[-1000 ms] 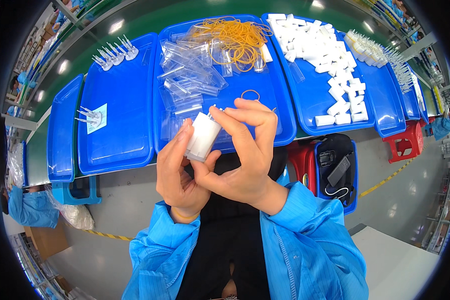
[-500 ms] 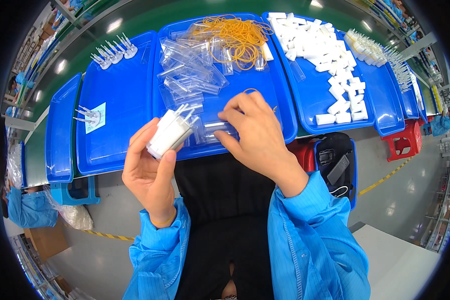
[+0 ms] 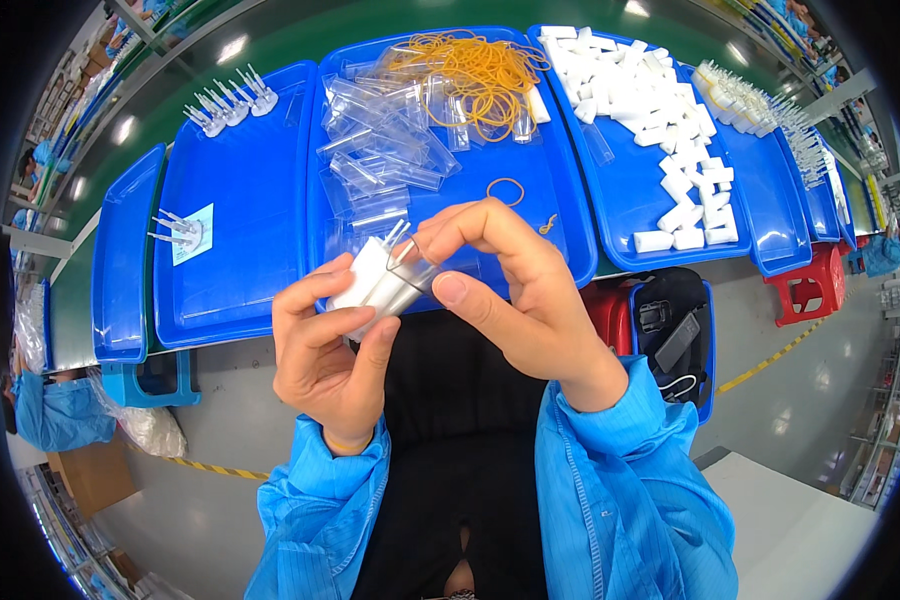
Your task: The person attaches white foam pieces onto plastic prongs, slides clear plastic sleeves over them, and secures the bundled assembly with a rubber band.
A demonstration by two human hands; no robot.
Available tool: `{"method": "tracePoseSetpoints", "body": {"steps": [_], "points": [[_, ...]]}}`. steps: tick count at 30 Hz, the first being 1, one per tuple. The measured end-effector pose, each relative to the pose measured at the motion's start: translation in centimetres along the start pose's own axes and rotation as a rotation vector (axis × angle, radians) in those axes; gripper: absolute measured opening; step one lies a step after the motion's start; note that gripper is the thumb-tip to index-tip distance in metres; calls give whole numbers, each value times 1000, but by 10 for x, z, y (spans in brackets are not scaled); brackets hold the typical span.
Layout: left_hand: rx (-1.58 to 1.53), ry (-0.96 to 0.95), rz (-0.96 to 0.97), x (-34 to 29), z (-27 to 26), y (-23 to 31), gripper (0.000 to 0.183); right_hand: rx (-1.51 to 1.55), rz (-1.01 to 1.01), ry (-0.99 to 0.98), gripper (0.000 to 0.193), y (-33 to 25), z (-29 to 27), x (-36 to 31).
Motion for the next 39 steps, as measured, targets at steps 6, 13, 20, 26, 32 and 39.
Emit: {"method": "tracePoseSetpoints", "body": {"steps": [6, 13, 20, 26, 32, 39], "points": [[24, 23, -81, 2, 3, -4, 30, 37, -100, -48, 16, -7, 3, -3], [-4, -25, -147, 3, 3, -4, 27, 91, -49, -50, 15, 2, 3, -8], [-70, -62, -192, 0, 6, -6, 25, 85, -15, 169, 20, 4, -21, -14], [20, -35, -99, -1, 6, -2, 25, 359, 100, 345, 24, 7, -21, -19], [13, -13, -96, 0, 6, -1, 26, 220, 102, 389, 20, 2, -31, -16], [27, -25, -87, 2, 6, -1, 27, 142, 74, 299, 20, 1, -23, -17]]}}
Point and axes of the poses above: each hand's wrist, its own x-axis towards the middle knuckle, its own z-axis out of the palm, y = z × x, the point moved 6 cm from there along x, towards the middle knuckle, and after that the axes turned 9 degrees about x, right-handed, at the moved point
